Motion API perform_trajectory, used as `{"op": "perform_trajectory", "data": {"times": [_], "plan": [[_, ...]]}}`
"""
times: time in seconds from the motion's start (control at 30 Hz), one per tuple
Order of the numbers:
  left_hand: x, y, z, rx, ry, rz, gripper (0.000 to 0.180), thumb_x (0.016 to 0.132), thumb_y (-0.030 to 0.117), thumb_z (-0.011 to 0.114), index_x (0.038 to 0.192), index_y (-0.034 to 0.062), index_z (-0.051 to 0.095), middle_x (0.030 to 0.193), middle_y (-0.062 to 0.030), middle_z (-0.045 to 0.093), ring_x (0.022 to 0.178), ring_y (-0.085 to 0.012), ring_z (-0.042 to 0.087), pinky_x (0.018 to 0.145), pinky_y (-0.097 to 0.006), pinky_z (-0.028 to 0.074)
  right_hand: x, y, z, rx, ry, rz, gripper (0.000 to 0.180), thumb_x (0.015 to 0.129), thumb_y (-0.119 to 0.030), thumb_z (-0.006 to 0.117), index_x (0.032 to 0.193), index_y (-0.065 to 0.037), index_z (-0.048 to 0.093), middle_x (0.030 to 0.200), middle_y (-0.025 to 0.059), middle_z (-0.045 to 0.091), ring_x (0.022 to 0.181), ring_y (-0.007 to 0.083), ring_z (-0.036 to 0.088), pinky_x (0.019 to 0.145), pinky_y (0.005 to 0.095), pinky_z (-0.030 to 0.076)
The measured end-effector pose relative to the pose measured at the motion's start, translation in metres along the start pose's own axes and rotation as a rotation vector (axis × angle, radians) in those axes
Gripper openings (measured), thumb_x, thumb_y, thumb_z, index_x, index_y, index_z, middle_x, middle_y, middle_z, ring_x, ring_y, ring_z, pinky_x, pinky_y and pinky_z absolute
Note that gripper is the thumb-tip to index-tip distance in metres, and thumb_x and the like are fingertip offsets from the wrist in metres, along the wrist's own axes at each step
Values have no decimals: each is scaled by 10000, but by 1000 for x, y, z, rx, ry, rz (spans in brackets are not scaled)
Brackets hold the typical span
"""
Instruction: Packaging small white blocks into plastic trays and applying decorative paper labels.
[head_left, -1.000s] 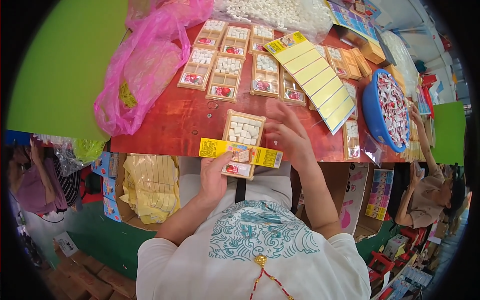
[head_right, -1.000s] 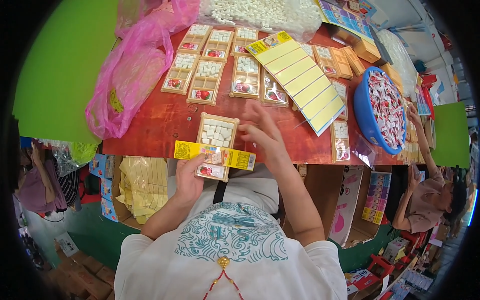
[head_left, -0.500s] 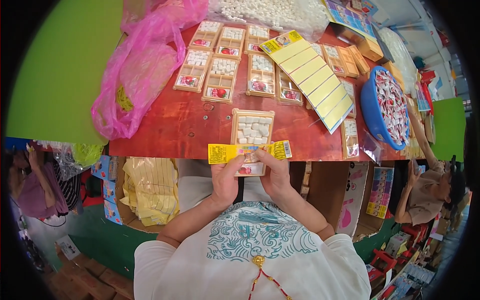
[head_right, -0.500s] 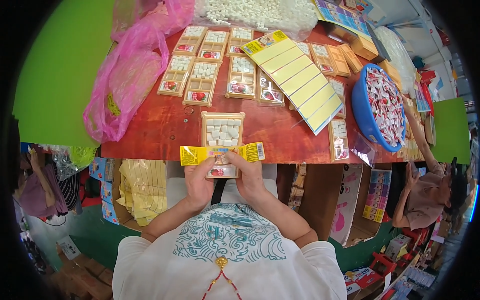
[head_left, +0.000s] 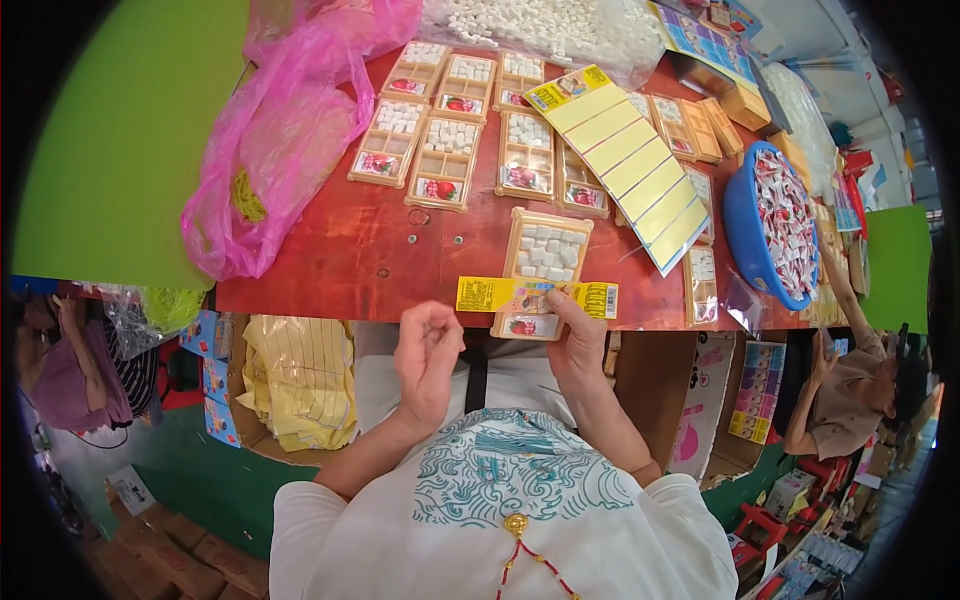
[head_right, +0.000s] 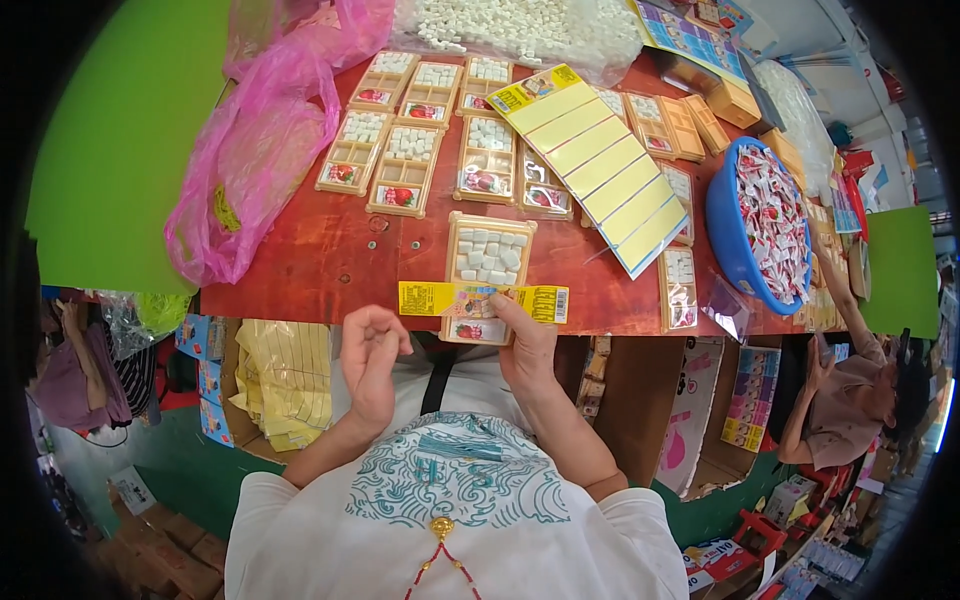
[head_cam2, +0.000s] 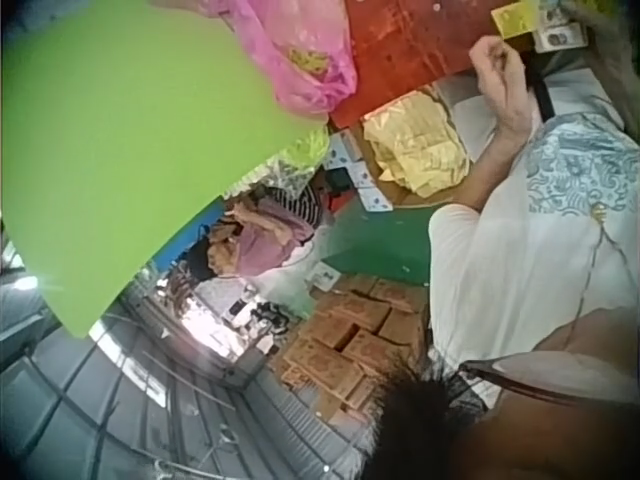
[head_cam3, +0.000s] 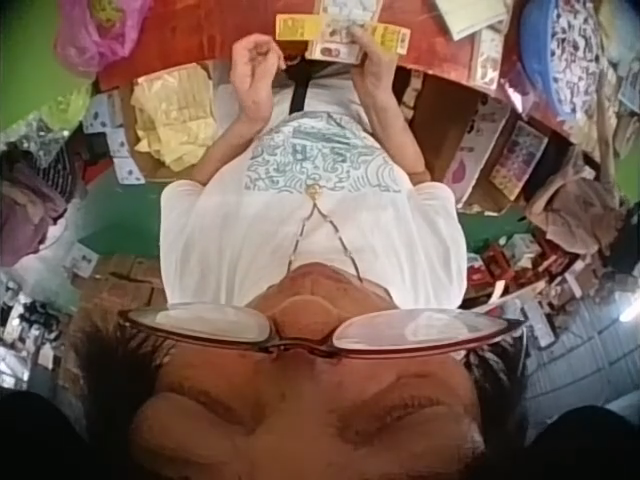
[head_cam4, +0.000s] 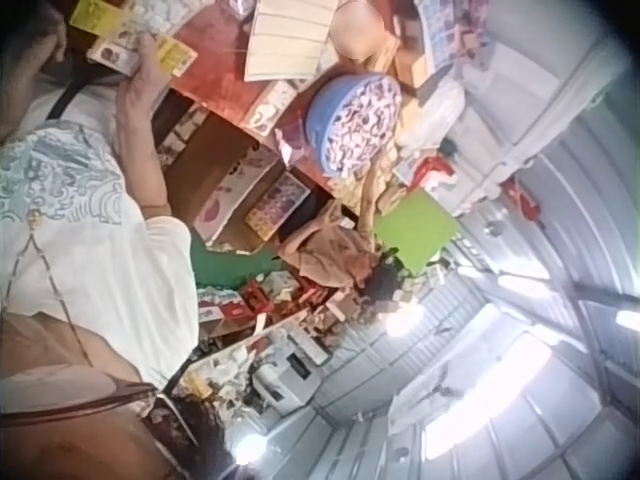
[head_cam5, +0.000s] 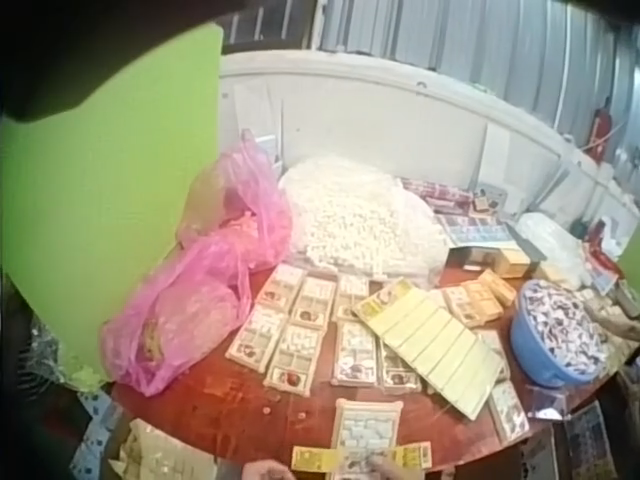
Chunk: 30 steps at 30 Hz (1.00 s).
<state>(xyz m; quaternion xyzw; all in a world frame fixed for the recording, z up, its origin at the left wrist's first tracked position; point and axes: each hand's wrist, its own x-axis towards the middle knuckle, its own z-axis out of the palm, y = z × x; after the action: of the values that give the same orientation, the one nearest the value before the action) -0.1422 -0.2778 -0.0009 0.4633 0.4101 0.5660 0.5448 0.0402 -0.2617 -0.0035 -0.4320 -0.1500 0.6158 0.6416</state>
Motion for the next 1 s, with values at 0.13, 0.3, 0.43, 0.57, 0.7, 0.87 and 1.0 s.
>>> {"op": "perform_trajectory", "data": {"times": [0.13, 0.3, 0.43, 0.57, 0.7, 0.87, 1.0], "plan": [[21, 10, 6, 6, 55, -161, 245, 954, 116, 494, 1180, 21, 486, 933, -59, 579, 804, -98, 536, 733, -244, 442, -3, -1, -3, -40, -68, 28, 422, 829, -43, 644, 1237, 3, 547, 1126, 112, 662, 1015, 207, 657, 909, 379, 530], [27, -7, -18, -114, -220, -287, 164, 960, 127, 507, 1027, 5, 593, 1010, -45, 616, 904, -95, 563, 811, -253, 446, -4, -5, -10, -21, -111, 88, 468, 804, -43, 648, 1253, 21, 534, 1149, 126, 656, 1026, 216, 656, 928, 382, 519], [27, -10, -13, -78, -222, -248, 111, 927, 81, 551, 937, -10, 615, 891, -17, 562, 816, -77, 530, 750, -228, 432, -3, -7, -15, 4, -284, 132, 535, 770, -74, 671, 1267, 47, 515, 1176, 151, 647, 1034, 237, 656, 939, 389, 511], [28, -11, -8, -16, -242, -187, 123, 912, 70, 563, 924, -27, 638, 883, -31, 551, 808, -100, 543, 736, -235, 433, -5, -8, -21, -67, -407, 112, 501, 754, -83, 686, 1215, 61, 554, 1153, 160, 658, 1020, 255, 661, 925, 378, 515], [28, -9, -7, 22, -369, -46, 138, 876, 35, 580, 963, -23, 672, 897, -52, 580, 827, -136, 573, 728, -251, 449, -12, -24, -14, -417, -625, -175, 301, 740, -34, 712, 1017, 52, 630, 950, 138, 676, 871, 237, 659, 807, 343, 514], [21, -16, -5, -26, -520, 13, 177, 874, 20, 597, 1012, 22, 708, 930, -74, 606, 844, -165, 580, 720, -262, 453, -17, -37, 2, -691, -870, -684, 168, 719, -97, 728, 800, 23, 644, 832, 132, 676, 754, 282, 652, 743, 411, 508], [16, -22, -4, -110, -596, 64, 179, 892, 53, 609, 1033, 41, 719, 986, -90, 573, 861, -174, 561, 746, -279, 446, -27, -45, 4, -878, -915, -898, 147, 766, -123, 703, 845, -8, 657, 837, 102, 673, 763, 245, 659, 799, 405, 485]]}}
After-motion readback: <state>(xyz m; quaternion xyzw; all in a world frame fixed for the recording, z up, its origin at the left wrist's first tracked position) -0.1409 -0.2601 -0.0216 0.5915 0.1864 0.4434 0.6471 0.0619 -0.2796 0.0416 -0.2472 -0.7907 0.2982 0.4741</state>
